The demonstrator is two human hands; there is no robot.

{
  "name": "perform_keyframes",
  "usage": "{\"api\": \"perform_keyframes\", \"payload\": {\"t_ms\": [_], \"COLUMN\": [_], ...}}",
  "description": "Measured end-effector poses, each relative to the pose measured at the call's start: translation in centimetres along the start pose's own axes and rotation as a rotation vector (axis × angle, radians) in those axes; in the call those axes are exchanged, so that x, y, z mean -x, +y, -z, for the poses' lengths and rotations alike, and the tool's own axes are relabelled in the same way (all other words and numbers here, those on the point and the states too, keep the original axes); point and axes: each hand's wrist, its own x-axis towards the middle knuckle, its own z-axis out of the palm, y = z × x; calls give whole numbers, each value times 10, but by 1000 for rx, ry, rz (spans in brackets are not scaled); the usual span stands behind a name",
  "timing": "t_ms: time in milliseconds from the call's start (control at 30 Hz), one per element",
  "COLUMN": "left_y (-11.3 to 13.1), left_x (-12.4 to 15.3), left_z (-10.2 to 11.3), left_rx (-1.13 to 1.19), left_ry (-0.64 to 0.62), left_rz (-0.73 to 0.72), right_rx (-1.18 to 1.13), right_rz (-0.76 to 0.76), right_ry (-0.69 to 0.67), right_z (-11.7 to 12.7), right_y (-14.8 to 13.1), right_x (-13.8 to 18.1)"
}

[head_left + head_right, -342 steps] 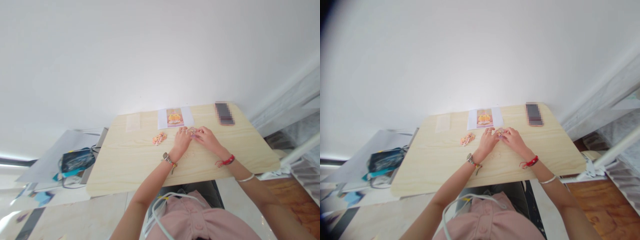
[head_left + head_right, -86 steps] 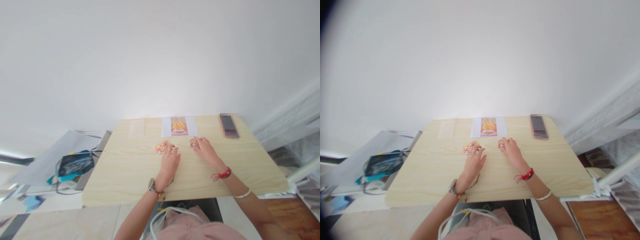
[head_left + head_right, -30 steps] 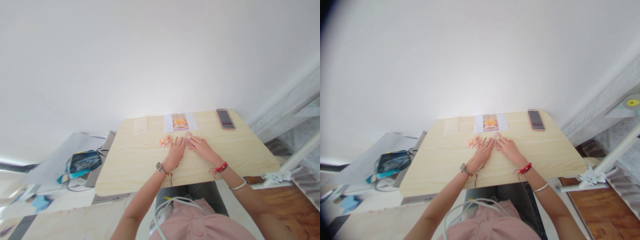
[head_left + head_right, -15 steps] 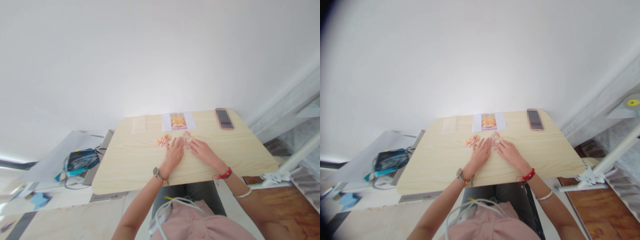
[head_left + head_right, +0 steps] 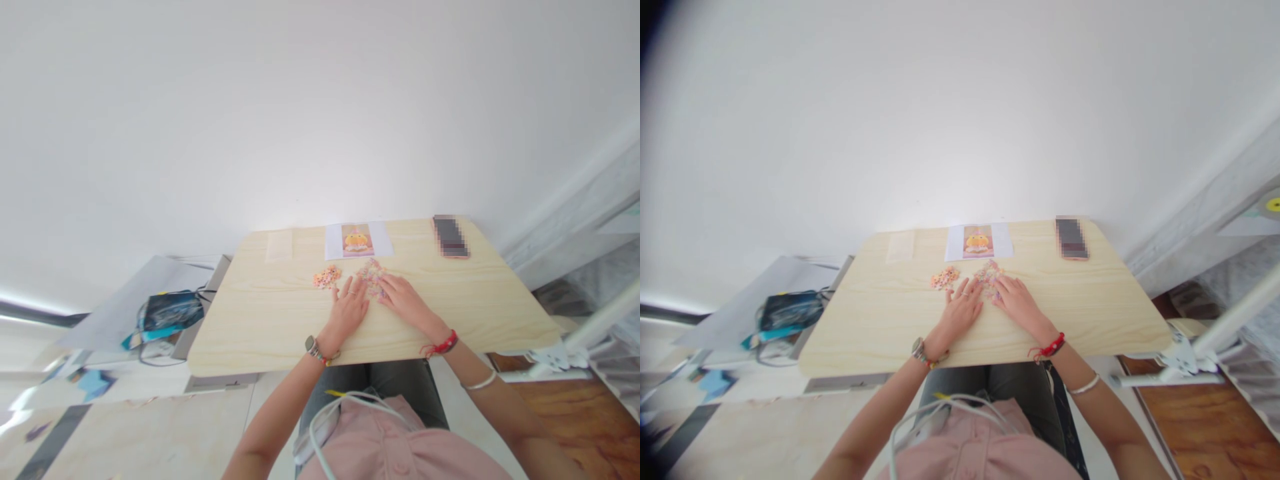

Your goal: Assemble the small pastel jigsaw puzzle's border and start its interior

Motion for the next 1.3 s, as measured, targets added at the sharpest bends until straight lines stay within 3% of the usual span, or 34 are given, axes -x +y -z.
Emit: {"api": "perform_keyframes", "payload": {"t_ms": [300, 500, 667, 867, 1000, 1167, 1300], "left_y": [-4, -1, 6, 2, -5, -12, -14], "left_x": [16, 28, 29, 24, 0, -32, -35], "left_z": [13, 6, 4, 8, 10, 11, 8], "left_rx": [-15, -12, 3, 3, 7, 29, 21], "left_ry": [20, 19, 7, 21, 60, 69, 67], "left_rz": [102, 140, 122, 109, 76, 18, 42], "right_rx": [-43, -85, -129, -163, -125, -81, -14], "right_rz": [-73, -132, -105, -87, -41, 66, 89], "right_ry": [32, 21, -9, 27, 55, 16, -78], "right_z": [20, 8, 1, 10, 16, 9, 0], "right_y": [5, 15, 11, 4, 11, 27, 34], "right_x": [14, 42, 44, 28, 4, -37, -52]}}
